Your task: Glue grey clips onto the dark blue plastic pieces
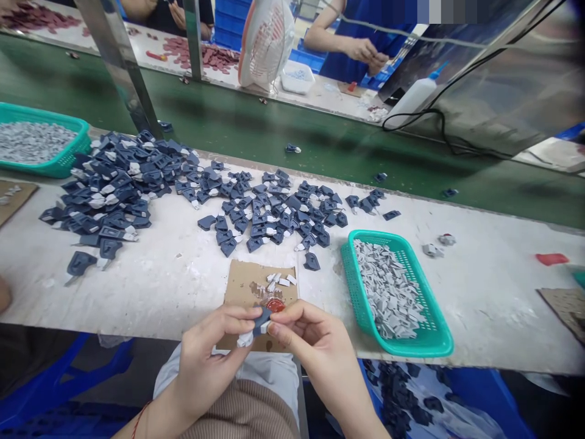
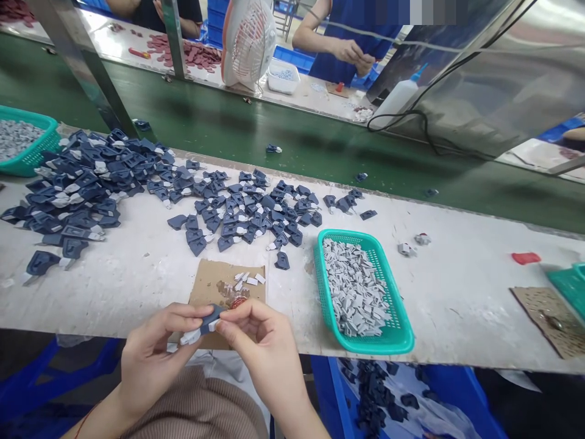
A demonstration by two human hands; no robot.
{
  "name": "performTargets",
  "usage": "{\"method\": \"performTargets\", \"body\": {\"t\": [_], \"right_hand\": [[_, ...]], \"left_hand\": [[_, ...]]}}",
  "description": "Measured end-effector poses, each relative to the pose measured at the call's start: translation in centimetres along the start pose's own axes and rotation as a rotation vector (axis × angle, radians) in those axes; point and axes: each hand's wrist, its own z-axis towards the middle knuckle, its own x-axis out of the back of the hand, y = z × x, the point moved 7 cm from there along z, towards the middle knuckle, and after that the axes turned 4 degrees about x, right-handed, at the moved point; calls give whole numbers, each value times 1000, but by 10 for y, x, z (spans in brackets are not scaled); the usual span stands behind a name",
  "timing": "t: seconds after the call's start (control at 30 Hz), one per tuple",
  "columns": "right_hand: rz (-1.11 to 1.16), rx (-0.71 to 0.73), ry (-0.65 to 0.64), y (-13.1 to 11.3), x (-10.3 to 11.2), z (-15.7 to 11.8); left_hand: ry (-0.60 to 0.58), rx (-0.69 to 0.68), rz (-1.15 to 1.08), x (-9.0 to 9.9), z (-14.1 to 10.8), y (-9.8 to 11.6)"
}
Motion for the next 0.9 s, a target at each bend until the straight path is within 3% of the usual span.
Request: {"method": "performTargets", "body": {"t": [0.17,0.33,0.5,0.67,0.9], "right_hand": [[77,40,33,-6,-1,-2],[137,-21,-125,0,-14,0],[76,258,43,-10,-8,-1],[-155,462,140,-18,-9,-11],[-336,615,179,-26,-10,-24]], "left_hand": [[-15,-16,-67,1,-1,-2],[22,11,-155,2,-1,-5],[13,188,-296,-5,2,-7],[11,306,-333,-11,5,-7],[-24,94,-151,-10,7,4]]}}
